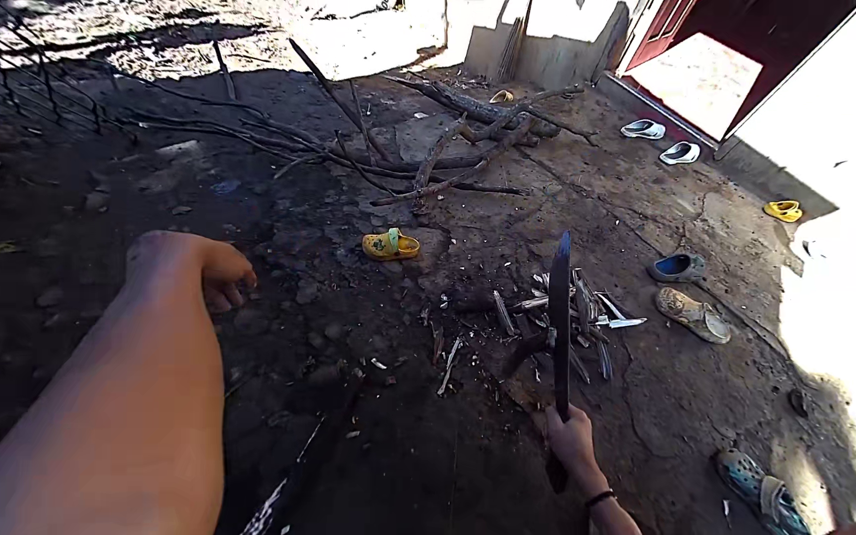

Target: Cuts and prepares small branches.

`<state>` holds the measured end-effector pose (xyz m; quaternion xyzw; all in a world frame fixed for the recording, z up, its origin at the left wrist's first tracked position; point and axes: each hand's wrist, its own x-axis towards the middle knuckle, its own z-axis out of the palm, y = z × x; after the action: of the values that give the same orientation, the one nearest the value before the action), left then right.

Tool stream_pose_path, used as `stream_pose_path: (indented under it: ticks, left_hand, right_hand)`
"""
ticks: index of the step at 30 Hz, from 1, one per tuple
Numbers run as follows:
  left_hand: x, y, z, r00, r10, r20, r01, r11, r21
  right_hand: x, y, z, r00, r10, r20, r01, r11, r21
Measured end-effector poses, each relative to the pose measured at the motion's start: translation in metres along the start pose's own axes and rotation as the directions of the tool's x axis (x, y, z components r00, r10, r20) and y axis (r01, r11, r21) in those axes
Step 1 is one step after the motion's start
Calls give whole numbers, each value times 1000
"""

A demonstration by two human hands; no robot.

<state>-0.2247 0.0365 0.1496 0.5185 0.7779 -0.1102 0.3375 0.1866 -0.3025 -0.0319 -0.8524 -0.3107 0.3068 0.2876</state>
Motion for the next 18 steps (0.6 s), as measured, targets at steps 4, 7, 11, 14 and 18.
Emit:
stream_pose_path:
  ticks: [4,7,11,14,18]
  left_hand:
    - [-9,-4,-7,996,86,27,-81,988,-131]
    - [-11,-10,-5,998,55,22,-51,989,-138]
    - [-7,-22,4,997,-65,-49,62,997,-50]
    - [-15,-21,4,999,-51,-7,50,996,-68]
    - [-3,-32,-9,998,6,63,0,995,-97]
  right_hand:
    - [-21,-23,-15,976,-166,-143,207,912,354]
    - [-26,-48,-23,822,-458,-340,570,647,507]
    - [-30,-41,2,935,-294,-199,319,941,109]
    - [-28,-41,17,997,-2,76,19,976,-215]
    - [-30,-39,24,992,-53,113,85,951,-297]
